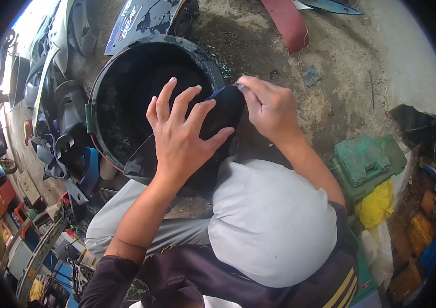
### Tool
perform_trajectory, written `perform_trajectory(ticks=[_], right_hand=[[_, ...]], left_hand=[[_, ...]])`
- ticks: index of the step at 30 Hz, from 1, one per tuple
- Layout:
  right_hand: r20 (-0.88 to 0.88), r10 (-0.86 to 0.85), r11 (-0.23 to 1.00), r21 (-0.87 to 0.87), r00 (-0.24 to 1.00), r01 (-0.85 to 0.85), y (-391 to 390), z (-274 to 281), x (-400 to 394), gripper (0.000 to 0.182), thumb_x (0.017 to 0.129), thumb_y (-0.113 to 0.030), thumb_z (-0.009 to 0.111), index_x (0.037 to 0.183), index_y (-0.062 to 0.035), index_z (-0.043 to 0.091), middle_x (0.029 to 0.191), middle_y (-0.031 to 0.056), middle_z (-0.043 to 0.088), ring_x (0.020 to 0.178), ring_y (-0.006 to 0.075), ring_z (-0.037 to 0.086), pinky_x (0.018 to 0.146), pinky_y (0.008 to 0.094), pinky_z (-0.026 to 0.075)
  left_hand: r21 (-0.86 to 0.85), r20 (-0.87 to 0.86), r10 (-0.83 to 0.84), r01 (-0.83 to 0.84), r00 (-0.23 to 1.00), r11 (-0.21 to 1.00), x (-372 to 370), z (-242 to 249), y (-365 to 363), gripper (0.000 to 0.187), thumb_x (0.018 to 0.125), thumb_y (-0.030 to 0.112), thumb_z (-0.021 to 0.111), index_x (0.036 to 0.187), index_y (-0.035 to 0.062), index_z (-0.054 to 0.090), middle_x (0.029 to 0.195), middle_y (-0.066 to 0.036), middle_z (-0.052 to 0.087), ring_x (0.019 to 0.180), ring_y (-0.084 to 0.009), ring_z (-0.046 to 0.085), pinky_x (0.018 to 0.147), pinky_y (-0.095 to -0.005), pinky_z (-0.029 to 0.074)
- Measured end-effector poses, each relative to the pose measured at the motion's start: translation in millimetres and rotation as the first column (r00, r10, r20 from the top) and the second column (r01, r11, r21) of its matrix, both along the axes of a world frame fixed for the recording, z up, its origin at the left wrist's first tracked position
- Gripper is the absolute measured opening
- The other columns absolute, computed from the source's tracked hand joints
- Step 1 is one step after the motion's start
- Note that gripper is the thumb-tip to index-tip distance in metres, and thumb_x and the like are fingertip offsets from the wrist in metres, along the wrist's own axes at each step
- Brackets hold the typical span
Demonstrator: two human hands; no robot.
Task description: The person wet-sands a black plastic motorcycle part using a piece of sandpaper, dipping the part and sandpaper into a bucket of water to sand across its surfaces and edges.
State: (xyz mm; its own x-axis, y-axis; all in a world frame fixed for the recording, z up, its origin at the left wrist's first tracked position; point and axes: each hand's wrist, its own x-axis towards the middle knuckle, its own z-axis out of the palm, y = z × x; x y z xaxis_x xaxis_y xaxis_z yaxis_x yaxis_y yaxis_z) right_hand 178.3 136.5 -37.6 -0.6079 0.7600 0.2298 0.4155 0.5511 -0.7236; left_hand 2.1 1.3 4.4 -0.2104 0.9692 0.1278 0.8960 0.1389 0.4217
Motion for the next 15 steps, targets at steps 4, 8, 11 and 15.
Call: perform_trajectory(ticks=[4, 8, 11, 15], right_hand=[[0.012, 0.117, 0.989, 0.086, 0.993, -0.118, -11, 5, -1, 0.017, 0.1, 0.0, 0.072, 0.116, -0.0029, 0.076, 0.102, 0.0191, 0.082, 0.089, 0.0337, 0.082, 0.073, 0.04, 0.063], [0.0, -0.008, 0.999, 0.036, 1.0, 0.008, -8, 2, -1, 0.019, 0.098, 0.001, 0.072, 0.116, -0.0047, 0.076, 0.101, 0.0183, 0.081, 0.085, 0.0333, 0.082, 0.072, 0.0381, 0.063], [-0.03, 0.029, 1.0, 0.012, 0.999, -0.029, -16, 1, -3, 0.021, 0.097, 0.0, 0.073, 0.116, -0.0056, 0.076, 0.101, 0.0174, 0.081, 0.085, 0.0353, 0.08, 0.072, 0.0414, 0.063], [-0.063, 0.027, 0.999, -0.022, 0.998, -0.029, -14, -1, -8, 0.02, 0.097, 0.001, 0.073, 0.116, -0.0038, 0.076, 0.101, 0.0192, 0.081, 0.085, 0.034, 0.081, 0.073, 0.0401, 0.062]], left_hand=[[-0.002, 0.007, 0.0, 0.0, 1.0, 1.0, -1, 1, 0, 0.052, 0.072, 0.042, 0.097, 0.114, 0.017, 0.08, 0.142, -0.005, 0.064, 0.153, -0.0386, 0.043, 0.122, -0.0615, 0.029], [0.002, 0.08, 0.017, -0.017, 0.997, 1.0, 0, 4, 3, 0.041, 0.077, 0.028, 0.092, 0.113, 0.0143, 0.08, 0.141, -0.007, 0.065, 0.153, -0.0411, 0.044, 0.121, -0.0589, 0.034], [0.048, 0.118, 0.032, -0.038, 0.992, 0.998, -3, -1, 1, 0.034, 0.079, 0.018, 0.087, 0.112, 0.0126, 0.08, 0.14, -0.009, 0.066, 0.152, -0.0424, 0.044, 0.121, -0.0562, 0.038], [0.057, 0.098, 0.041, -0.046, 0.994, 0.997, -1, 1, 1, 0.032, 0.079, 0.016, 0.086, 0.111, 0.0123, 0.08, 0.14, -0.009, 0.066, 0.152, -0.0431, 0.044, 0.122, -0.0548, 0.038]])
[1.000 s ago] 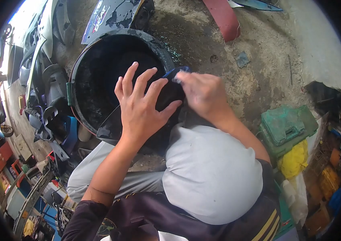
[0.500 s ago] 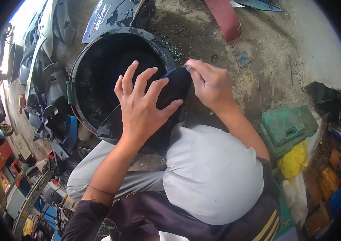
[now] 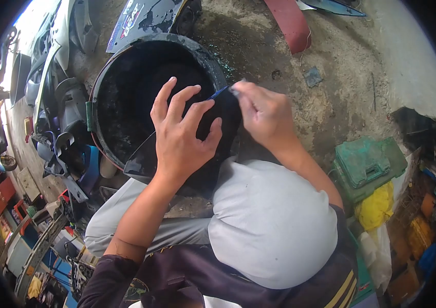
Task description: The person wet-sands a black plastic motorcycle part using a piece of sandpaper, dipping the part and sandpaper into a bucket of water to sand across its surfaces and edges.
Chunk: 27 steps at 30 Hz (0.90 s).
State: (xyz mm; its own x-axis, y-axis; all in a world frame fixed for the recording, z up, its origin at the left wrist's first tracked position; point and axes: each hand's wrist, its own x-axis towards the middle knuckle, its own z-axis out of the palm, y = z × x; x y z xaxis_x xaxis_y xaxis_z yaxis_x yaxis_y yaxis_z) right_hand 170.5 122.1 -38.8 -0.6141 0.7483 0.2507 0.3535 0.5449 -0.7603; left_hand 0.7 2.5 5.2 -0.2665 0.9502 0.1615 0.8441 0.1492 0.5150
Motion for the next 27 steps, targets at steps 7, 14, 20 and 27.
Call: perform_trajectory(ticks=[7, 14, 20, 27], right_hand=[[-0.022, -0.019, 0.998, -0.054, 1.0, 0.017, 17, 0, 3, 0.015, 0.098, 0.001, 0.072, 0.112, -0.003, 0.077, 0.096, 0.019, 0.08, 0.081, 0.0344, 0.08, 0.07, 0.0383, 0.06], [-0.055, 0.027, 0.978, -0.204, 0.998, -0.037, 34, 0, 13, 0.013, 0.098, -0.006, 0.074, 0.111, -0.0036, 0.079, 0.094, 0.0186, 0.079, 0.077, 0.0329, 0.078, 0.069, 0.0362, 0.058], [0.005, 0.11, 0.959, -0.261, 0.994, -0.105, 38, 13, 4, 0.013, 0.099, -0.005, 0.073, 0.11, -0.0023, 0.078, 0.089, 0.0187, 0.078, 0.075, 0.0294, 0.077, 0.068, 0.0351, 0.056], [-0.059, 0.122, 0.948, -0.289, 0.991, -0.134, 39, 0, 7, 0.013, 0.099, -0.006, 0.075, 0.111, -0.0036, 0.079, 0.092, 0.0177, 0.079, 0.075, 0.0311, 0.076, 0.069, 0.0352, 0.057]], left_hand=[[0.001, -0.031, -0.007, 0.007, 0.999, 1.0, 0, 0, 2, 0.032, 0.079, 0.017, 0.086, 0.11, 0.0121, 0.08, 0.139, -0.009, 0.065, 0.152, -0.0433, 0.044, 0.121, -0.059, 0.037], [-0.003, -0.041, -0.015, 0.015, 0.999, 1.0, 1, -1, 0, 0.033, 0.08, 0.019, 0.085, 0.111, 0.0122, 0.078, 0.139, -0.009, 0.065, 0.151, -0.0432, 0.045, 0.119, -0.0628, 0.036], [-0.004, -0.084, -0.023, 0.023, 0.996, 1.0, 3, -3, 1, 0.031, 0.081, 0.021, 0.084, 0.11, 0.0123, 0.078, 0.139, -0.008, 0.065, 0.151, -0.0426, 0.045, 0.118, -0.0653, 0.035], [-0.022, -0.093, -0.033, 0.031, 0.995, 0.999, 6, -3, -2, 0.033, 0.081, 0.02, 0.084, 0.112, 0.0123, 0.078, 0.14, -0.008, 0.064, 0.151, -0.0426, 0.045, 0.119, -0.0655, 0.035]])
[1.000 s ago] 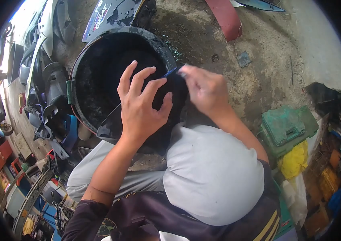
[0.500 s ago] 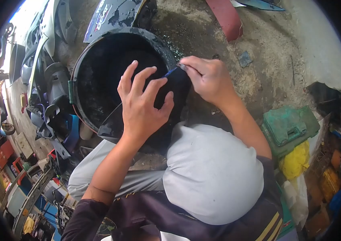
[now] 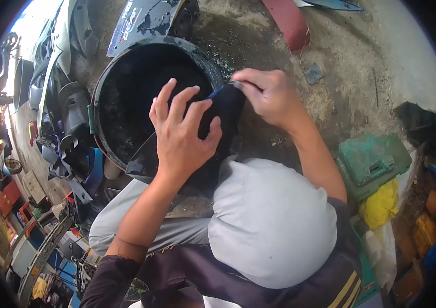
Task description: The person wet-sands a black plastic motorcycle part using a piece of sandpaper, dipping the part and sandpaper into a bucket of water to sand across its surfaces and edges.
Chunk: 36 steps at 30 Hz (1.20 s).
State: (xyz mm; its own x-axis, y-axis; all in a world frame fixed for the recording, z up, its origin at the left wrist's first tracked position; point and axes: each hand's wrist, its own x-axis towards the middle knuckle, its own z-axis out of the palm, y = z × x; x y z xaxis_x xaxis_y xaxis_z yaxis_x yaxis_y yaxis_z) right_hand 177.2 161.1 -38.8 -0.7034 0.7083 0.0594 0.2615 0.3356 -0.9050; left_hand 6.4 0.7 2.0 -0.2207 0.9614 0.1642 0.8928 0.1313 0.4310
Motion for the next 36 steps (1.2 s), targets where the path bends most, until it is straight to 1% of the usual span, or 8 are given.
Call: perform_trajectory(ticks=[8, 9, 12, 13, 16, 20, 35, 36], right_hand=[[-0.045, -0.007, 1.0, 0.011, 0.999, 0.007, 4, -3, 8, 0.014, 0.099, -0.004, 0.074, 0.112, -0.0037, 0.079, 0.094, 0.018, 0.08, 0.077, 0.0313, 0.078, 0.07, 0.0358, 0.058], [0.052, 0.025, 1.0, -0.007, 0.998, -0.025, 4, 4, 3, 0.015, 0.098, -0.002, 0.072, 0.112, -0.0027, 0.079, 0.094, 0.0177, 0.08, 0.078, 0.0298, 0.078, 0.073, 0.0346, 0.058], [0.011, 0.078, 0.997, -0.03, 0.997, -0.078, 10, 0, 3, 0.013, 0.101, 0.001, 0.072, 0.113, -0.0004, 0.077, 0.095, 0.0106, 0.081, 0.078, 0.017, 0.073, 0.071, 0.031, 0.056], [0.039, 0.046, 0.99, -0.134, 0.998, -0.04, 14, 0, 7, 0.015, 0.101, -0.002, 0.071, 0.114, -0.0015, 0.078, 0.092, 0.014, 0.081, 0.078, 0.0179, 0.074, 0.075, 0.0317, 0.057], [0.038, 0.034, 0.98, -0.197, 0.999, -0.026, 17, -6, 20, 0.015, 0.102, -0.003, 0.071, 0.115, -0.0012, 0.079, 0.093, 0.0109, 0.082, 0.081, 0.0133, 0.073, 0.075, 0.0317, 0.057], [-0.003, 0.051, 0.986, -0.157, 0.999, -0.051, 16, -7, 10, 0.014, 0.103, -0.003, 0.072, 0.115, -0.0014, 0.079, 0.094, 0.0081, 0.082, 0.082, 0.0108, 0.071, 0.075, 0.0303, 0.056], [-0.032, 0.041, 0.997, -0.066, 0.999, -0.043, 12, -7, 21, 0.017, 0.096, 0.0, 0.074, 0.112, -0.0033, 0.079, 0.101, 0.0175, 0.082, 0.086, 0.0318, 0.081, 0.076, 0.035, 0.062], [-0.061, 0.027, 0.999, 0.044, 0.998, -0.025, 7, -11, 17, 0.017, 0.096, 0.001, 0.074, 0.112, -0.0035, 0.079, 0.102, 0.0174, 0.082, 0.087, 0.0323, 0.081, 0.076, 0.0358, 0.062]], left_hand=[[0.01, -0.034, -0.001, 0.002, 0.999, 1.0, 0, -1, 1, 0.032, 0.082, 0.021, 0.083, 0.112, 0.0135, 0.078, 0.14, -0.008, 0.064, 0.15, -0.0416, 0.046, 0.119, -0.0649, 0.034], [0.008, -0.048, -0.009, 0.009, 0.999, 1.0, 0, 0, 1, 0.032, 0.082, 0.021, 0.083, 0.112, 0.0138, 0.078, 0.14, -0.007, 0.065, 0.15, -0.0412, 0.046, 0.119, -0.0646, 0.034], [0.032, -0.08, -0.041, 0.044, 0.996, 0.998, -1, 3, 2, 0.03, 0.082, 0.021, 0.083, 0.112, 0.0165, 0.081, 0.135, -0.004, 0.068, 0.147, -0.0367, 0.049, 0.117, -0.0584, 0.033], [0.041, -0.087, -0.052, 0.055, 0.995, 0.998, -1, 2, 2, 0.03, 0.082, 0.021, 0.083, 0.112, 0.0171, 0.081, 0.134, -0.003, 0.069, 0.146, -0.0358, 0.049, 0.117, -0.0569, 0.033], [0.055, -0.107, -0.054, 0.06, 0.993, 0.997, -1, 0, 3, 0.031, 0.082, 0.021, 0.083, 0.113, 0.0188, 0.083, 0.131, 0.001, 0.071, 0.143, -0.0321, 0.052, 0.113, -0.0523, 0.033], [0.051, -0.125, -0.064, 0.071, 0.99, 0.996, 0, 1, 3, 0.029, 0.083, 0.02, 0.083, 0.112, 0.0184, 0.084, 0.129, 0.003, 0.073, 0.141, -0.0299, 0.053, 0.111, -0.0511, 0.033], [0.051, -0.104, -0.067, 0.073, 0.992, 0.996, -2, -1, 3, 0.032, 0.081, 0.019, 0.085, 0.113, 0.0175, 0.085, 0.126, 0.005, 0.076, 0.14, -0.0283, 0.055, 0.111, -0.0485, 0.034], [0.055, -0.103, -0.066, 0.072, 0.992, 0.996, -2, -1, 3, 0.032, 0.081, 0.019, 0.085, 0.113, 0.0175, 0.085, 0.126, 0.005, 0.076, 0.14, -0.0284, 0.055, 0.111, -0.0484, 0.034]])
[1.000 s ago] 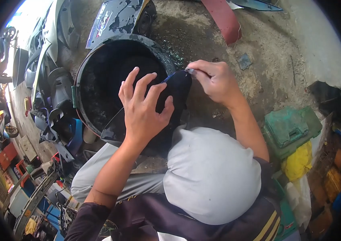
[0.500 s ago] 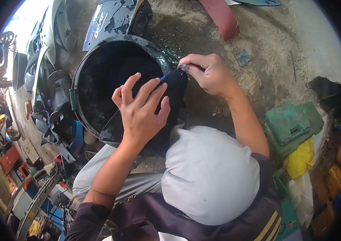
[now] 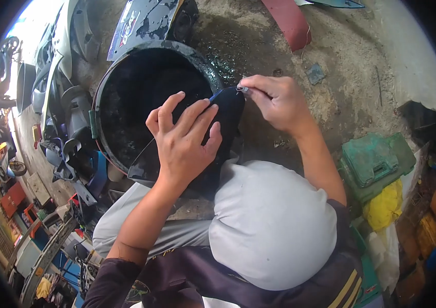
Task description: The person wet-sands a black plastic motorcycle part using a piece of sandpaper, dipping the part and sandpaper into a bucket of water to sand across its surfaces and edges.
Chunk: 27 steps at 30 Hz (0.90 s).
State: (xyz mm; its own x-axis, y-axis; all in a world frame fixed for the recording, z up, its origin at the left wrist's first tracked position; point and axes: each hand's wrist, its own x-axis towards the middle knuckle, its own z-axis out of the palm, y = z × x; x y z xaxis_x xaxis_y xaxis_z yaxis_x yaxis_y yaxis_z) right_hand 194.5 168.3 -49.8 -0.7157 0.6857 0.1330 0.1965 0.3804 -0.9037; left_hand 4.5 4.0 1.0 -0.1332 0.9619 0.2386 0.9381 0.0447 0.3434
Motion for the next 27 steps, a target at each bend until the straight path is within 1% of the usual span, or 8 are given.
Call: perform_trajectory(ticks=[2, 3, 7, 10, 11, 15, 25, 27], right_hand=[[-0.064, -0.037, 0.975, 0.215, 0.997, 0.05, -14, -2, -7, 0.019, 0.095, 0.002, 0.073, 0.112, -0.0039, 0.078, 0.103, 0.0172, 0.082, 0.089, 0.0334, 0.081, 0.076, 0.0374, 0.063], [0.025, 0.001, 0.964, 0.266, 1.0, -0.007, -18, 1, -7, 0.021, 0.093, 0.003, 0.074, 0.112, -0.0046, 0.077, 0.103, 0.0163, 0.082, 0.089, 0.0347, 0.081, 0.075, 0.04, 0.064], [-0.004, -0.092, 0.947, 0.309, 0.996, 0.089, -13, -5, -1, 0.024, 0.089, 0.001, 0.078, 0.112, -0.0065, 0.076, 0.098, 0.0142, 0.081, 0.082, 0.0338, 0.079, 0.071, 0.042, 0.061], [0.05, 0.016, 0.906, 0.421, 0.999, -0.035, -28, 2, -10, 0.025, 0.09, 0.001, 0.078, 0.113, -0.0077, 0.075, 0.096, 0.0119, 0.081, 0.08, 0.0318, 0.078, 0.069, 0.0412, 0.06], [0.134, 0.023, 0.923, 0.379, 0.991, -0.073, -31, 7, -9, 0.027, 0.092, 0.006, 0.075, 0.115, -0.0062, 0.077, 0.094, 0.012, 0.08, 0.08, 0.0314, 0.078, 0.072, 0.0394, 0.06], [0.03, -0.093, 0.906, 0.418, 0.995, 0.072, -24, -1, -7, 0.024, 0.09, 0.0, 0.077, 0.112, -0.0101, 0.075, 0.09, 0.0096, 0.078, 0.077, 0.0315, 0.076, 0.07, 0.0414, 0.059], [0.113, 0.053, 0.923, 0.374, 0.992, -0.092, -19, 6, -12, 0.022, 0.093, 0.0, 0.076, 0.113, -0.0082, 0.075, 0.097, 0.0116, 0.081, 0.083, 0.0332, 0.078, 0.071, 0.0419, 0.06], [-0.006, -0.032, 0.943, 0.33, 0.999, 0.032, -19, -2, -6, 0.021, 0.094, 0.004, 0.074, 0.114, -0.0047, 0.076, 0.096, 0.0136, 0.081, 0.081, 0.0319, 0.078, 0.071, 0.0395, 0.061]], left_hand=[[-0.001, 0.006, 0.001, -0.001, 1.0, 1.0, 2, 0, -3, 0.032, 0.081, 0.019, 0.085, 0.113, 0.0173, 0.085, 0.126, 0.005, 0.076, 0.14, -0.0285, 0.055, 0.111, -0.0483, 0.034], [0.001, 0.005, 0.001, -0.001, 1.0, 1.0, 2, 0, -2, 0.032, 0.081, 0.019, 0.085, 0.113, 0.0171, 0.085, 0.126, 0.005, 0.076, 0.14, -0.0285, 0.055, 0.111, -0.0483, 0.035], [0.01, 0.008, 0.0, 0.0, 1.0, 1.0, 1, 0, -1, 0.031, 0.081, 0.019, 0.085, 0.112, 0.0168, 0.085, 0.126, 0.005, 0.076, 0.14, -0.0286, 0.055, 0.111, -0.0484, 0.035], [0.002, 0.008, 0.0, 0.0, 1.0, 1.0, 1, 0, -1, 0.031, 0.081, 0.019, 0.085, 0.112, 0.0167, 0.085, 0.126, 0.005, 0.076, 0.14, -0.0286, 0.055, 0.111, -0.0484, 0.035], [0.004, 0.013, -0.001, 0.001, 1.0, 1.0, 2, 0, -1, 0.031, 0.081, 0.019, 0.085, 0.112, 0.0166, 0.085, 0.126, 0.005, 0.076, 0.14, -0.0286, 0.055, 0.111, -0.0484, 0.035], [0.016, 0.01, 0.007, -0.007, 1.0, 1.0, -1, 0, -1, 0.03, 0.081, 0.019, 0.085, 0.111, 0.0164, 0.085, 0.125, 0.005, 0.076, 0.14, -0.0286, 0.055, 0.111, -0.0486, 0.035], [0.019, 0.013, 0.006, -0.007, 1.0, 1.0, 0, 0, 0, 0.03, 0.081, 0.019, 0.084, 0.111, 0.0172, 0.084, 0.125, 0.005, 0.075, 0.139, -0.0283, 0.055, 0.11, -0.0479, 0.035], [0.021, 0.011, 0.004, -0.004, 1.0, 1.0, 0, 0, -1, 0.03, 0.081, 0.019, 0.084, 0.111, 0.0172, 0.084, 0.125, 0.005, 0.075, 0.139, -0.0284, 0.056, 0.11, -0.0481, 0.035]])
